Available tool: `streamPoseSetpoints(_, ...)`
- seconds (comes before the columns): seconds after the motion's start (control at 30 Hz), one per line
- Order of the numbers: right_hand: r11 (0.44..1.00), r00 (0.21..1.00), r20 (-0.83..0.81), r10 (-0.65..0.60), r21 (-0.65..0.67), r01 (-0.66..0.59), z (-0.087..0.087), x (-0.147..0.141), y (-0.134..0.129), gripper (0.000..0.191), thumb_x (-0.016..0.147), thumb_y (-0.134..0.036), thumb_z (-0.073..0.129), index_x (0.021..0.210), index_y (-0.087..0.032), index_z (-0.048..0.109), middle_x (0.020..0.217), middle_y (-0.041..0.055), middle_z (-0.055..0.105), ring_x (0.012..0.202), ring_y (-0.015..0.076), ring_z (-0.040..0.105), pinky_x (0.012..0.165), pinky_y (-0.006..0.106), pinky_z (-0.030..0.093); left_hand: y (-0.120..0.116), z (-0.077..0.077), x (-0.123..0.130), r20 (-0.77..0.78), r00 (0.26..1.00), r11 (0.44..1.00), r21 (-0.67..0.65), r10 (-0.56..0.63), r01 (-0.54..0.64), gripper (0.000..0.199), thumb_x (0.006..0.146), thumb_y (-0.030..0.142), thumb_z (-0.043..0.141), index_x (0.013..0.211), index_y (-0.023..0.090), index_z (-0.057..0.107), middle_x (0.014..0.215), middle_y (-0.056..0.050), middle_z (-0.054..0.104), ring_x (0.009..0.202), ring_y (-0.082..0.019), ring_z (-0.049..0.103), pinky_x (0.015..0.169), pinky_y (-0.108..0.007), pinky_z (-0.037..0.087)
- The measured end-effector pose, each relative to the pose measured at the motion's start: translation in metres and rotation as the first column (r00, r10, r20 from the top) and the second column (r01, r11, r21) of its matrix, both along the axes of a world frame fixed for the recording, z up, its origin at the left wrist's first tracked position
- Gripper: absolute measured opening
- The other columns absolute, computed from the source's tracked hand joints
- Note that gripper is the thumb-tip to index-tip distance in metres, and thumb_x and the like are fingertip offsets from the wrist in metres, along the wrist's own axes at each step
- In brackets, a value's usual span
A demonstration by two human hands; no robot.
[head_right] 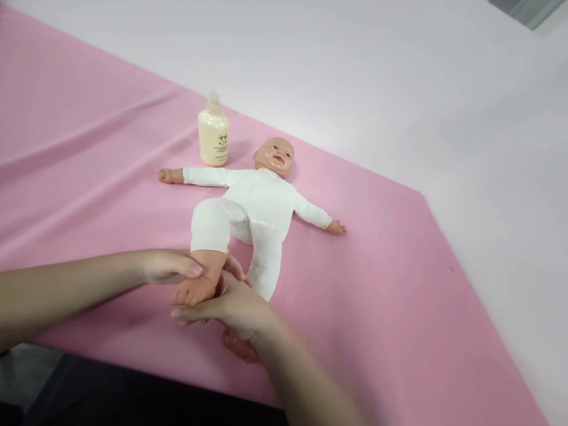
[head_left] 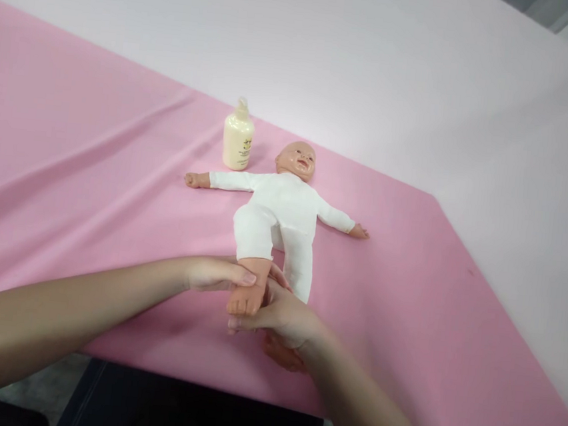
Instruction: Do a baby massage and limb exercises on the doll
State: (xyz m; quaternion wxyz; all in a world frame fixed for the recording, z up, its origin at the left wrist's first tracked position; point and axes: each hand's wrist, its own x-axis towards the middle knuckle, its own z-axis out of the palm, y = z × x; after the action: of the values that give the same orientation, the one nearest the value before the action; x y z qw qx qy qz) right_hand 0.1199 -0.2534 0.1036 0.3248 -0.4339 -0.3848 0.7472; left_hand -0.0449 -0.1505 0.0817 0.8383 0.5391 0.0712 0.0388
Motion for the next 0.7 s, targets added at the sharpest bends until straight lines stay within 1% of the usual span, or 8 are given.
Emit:
streamPoseSetpoints(0.13,0.999,0.998,0.043,0.035,-0.002,-0.035,0.008,-0.004,0.003,0.054,0.06,-0.04,0.1,0.103,-0.024,0.073,0.076,-0.0044,0.067,0.073,0.0145,0.063,0.073,0.033,0.057,0.001,0.0,0.0,-0.033,0.999,1.0,-0.009,-0.008,0.007,0.065,0.078,0.056,0.074,0.132,0.022,0.063,0.134,-0.01,0.071,0.13,-0.033,0.064,0.104,-0.041,0.055)
streamPoseSetpoints(0.2,0.998,0.998,0.031,0.056,-0.021,-0.055,0.012,-0.005,0.004,0.054,0.057,-0.04,0.101,0.099,-0.022,0.071,0.074,-0.005,0.065,0.07,0.0129,0.062,0.07,0.03,0.056,0.001,-0.001,0.0,-0.024,1.0,1.0,-0.004,-0.016,0.016,0.063,0.079,0.053,0.073,0.133,0.021,0.062,0.133,-0.01,0.071,0.132,-0.033,0.062,0.105,-0.041,0.054)
streamPoseSetpoints(0.27,0.996,0.997,0.029,0.077,-0.037,-0.076,0.015,-0.006,0.005,0.051,0.055,-0.039,0.101,0.091,-0.02,0.069,0.07,-0.0064,0.061,0.065,0.01,0.058,0.062,0.024,0.051,0.001,-0.003,0.0,-0.005,1.0,0.999,-0.013,-0.03,0.03,0.064,0.08,0.051,0.071,0.134,0.021,0.059,0.134,-0.01,0.071,0.133,-0.033,0.062,0.106,-0.042,0.054)
streamPoseSetpoints(0.33,0.994,0.995,0.009,0.097,-0.048,-0.096,0.017,-0.006,0.006,0.049,0.056,-0.035,0.1,0.088,-0.02,0.067,0.066,-0.0082,0.057,0.059,0.0071,0.051,0.053,0.02,0.042,0.002,-0.006,0.0,0.016,0.998,0.998,-0.028,-0.054,0.054,0.066,0.08,0.05,0.071,0.136,0.02,0.057,0.138,-0.011,0.069,0.131,-0.033,0.063,0.106,-0.043,0.055)
streamPoseSetpoints(0.4,0.992,0.994,-0.024,0.109,-0.057,-0.11,0.017,-0.006,0.006,0.048,0.059,-0.034,0.098,0.091,-0.02,0.065,0.063,-0.0095,0.054,0.055,0.006,0.044,0.049,0.02,0.034,0.003,-0.009,-0.001,0.033,0.997,0.997,-0.034,-0.066,0.067,0.067,0.08,0.05,0.071,0.137,0.019,0.056,0.14,-0.012,0.068,0.129,-0.032,0.064,0.107,-0.044,0.054)
streamPoseSetpoints(0.47,0.991,0.992,-0.047,0.115,-0.07,-0.118,0.016,-0.006,0.006,0.048,0.059,-0.034,0.099,0.09,-0.021,0.064,0.061,-0.0098,0.051,0.053,0.0059,0.041,0.048,0.021,0.03,0.003,-0.01,-0.001,0.038,0.997,0.997,-0.035,-0.065,0.067,0.066,0.08,0.049,0.071,0.137,0.019,0.056,0.14,-0.012,0.067,0.128,-0.031,0.065,0.107,-0.043,0.054)
streamPoseSetpoints(0.6,0.985,0.988,-0.045,0.15,-0.075,-0.154,0.012,-0.002,0.007,0.046,0.059,-0.034,0.099,0.08,-0.02,0.06,0.06,-0.0085,0.049,0.054,0.005,0.04,0.048,0.021,0.027,0.001,-0.005,-0.002,0.027,0.998,0.997,-0.056,-0.054,0.055,0.061,0.081,0.045,0.072,0.135,0.019,0.058,0.133,-0.01,0.071,0.122,-0.03,0.068,0.105,-0.042,0.055)
streamPoseSetpoints(0.7,0.973,0.975,-0.084,0.205,-0.093,-0.212,0.011,0.001,0.008,0.044,0.063,-0.039,0.096,0.086,-0.018,0.064,0.061,-0.0083,0.05,0.052,0.0044,0.039,0.046,0.019,0.025,0.001,0.0,-0.002,0.03,0.998,0.998,-0.038,-0.049,0.05,0.055,0.08,0.041,0.074,0.129,0.018,0.063,0.126,-0.008,0.074,0.119,-0.028,0.069,0.104,-0.04,0.055)
